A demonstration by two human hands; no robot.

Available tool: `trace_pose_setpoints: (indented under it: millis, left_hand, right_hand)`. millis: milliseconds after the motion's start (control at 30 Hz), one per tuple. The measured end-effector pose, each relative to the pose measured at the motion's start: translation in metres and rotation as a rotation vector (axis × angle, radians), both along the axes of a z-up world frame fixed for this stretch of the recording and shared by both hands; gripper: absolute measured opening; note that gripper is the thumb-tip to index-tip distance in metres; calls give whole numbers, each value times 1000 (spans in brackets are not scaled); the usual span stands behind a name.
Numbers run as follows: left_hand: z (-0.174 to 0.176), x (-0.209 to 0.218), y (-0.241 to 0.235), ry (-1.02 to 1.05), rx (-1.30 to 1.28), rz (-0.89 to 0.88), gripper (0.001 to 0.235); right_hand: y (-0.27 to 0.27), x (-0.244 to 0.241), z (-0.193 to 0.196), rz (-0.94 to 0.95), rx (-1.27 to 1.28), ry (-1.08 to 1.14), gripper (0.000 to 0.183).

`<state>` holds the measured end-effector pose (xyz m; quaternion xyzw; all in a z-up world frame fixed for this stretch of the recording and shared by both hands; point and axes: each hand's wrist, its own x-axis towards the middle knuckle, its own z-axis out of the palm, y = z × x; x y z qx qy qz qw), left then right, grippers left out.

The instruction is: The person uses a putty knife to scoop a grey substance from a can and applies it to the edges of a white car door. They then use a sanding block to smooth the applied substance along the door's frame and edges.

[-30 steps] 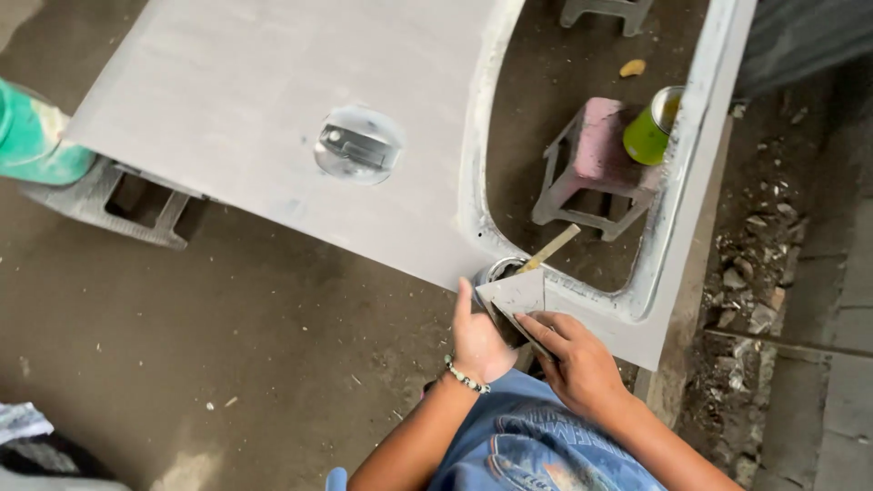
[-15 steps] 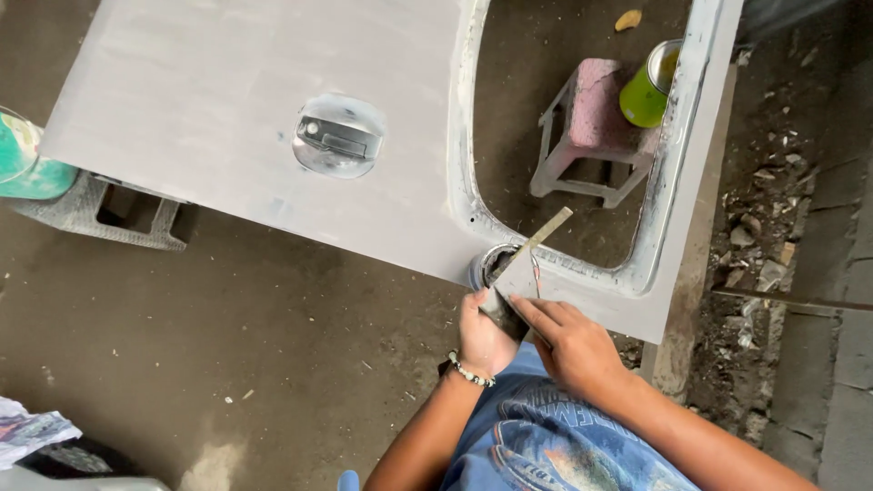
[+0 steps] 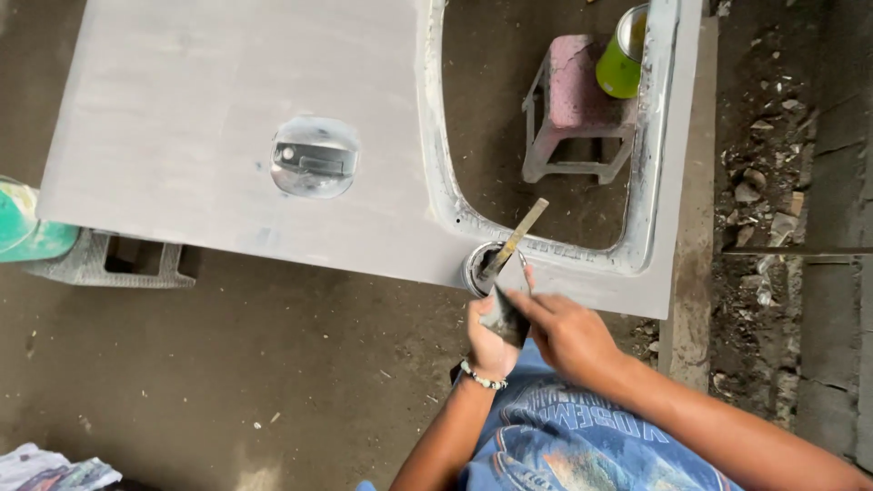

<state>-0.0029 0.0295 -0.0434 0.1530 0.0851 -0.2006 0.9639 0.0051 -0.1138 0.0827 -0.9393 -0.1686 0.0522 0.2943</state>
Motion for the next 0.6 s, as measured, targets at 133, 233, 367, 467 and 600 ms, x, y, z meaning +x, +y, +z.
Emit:
trace_pose_setpoints:
  millis: [133, 233, 367, 467, 600]
  left_hand:
    - [35, 13, -1, -25, 136, 111, 71]
    - [26, 7, 2, 69, 125, 27, 72]
    - [39, 17, 8, 70, 118, 23, 75]
    - [34, 6, 10, 57, 144, 67, 77]
    - [40, 5, 16, 101, 175, 24, 75]
  right_hand:
    - [7, -16, 3, 110, 105, 38, 68]
    - [8, -8, -5, 19, 64, -12, 59]
    - [12, -11, -10, 10, 56, 38, 64]
    - [18, -14, -13, 39, 97, -14, 65]
    - [18, -7, -25, -38, 59, 34, 62]
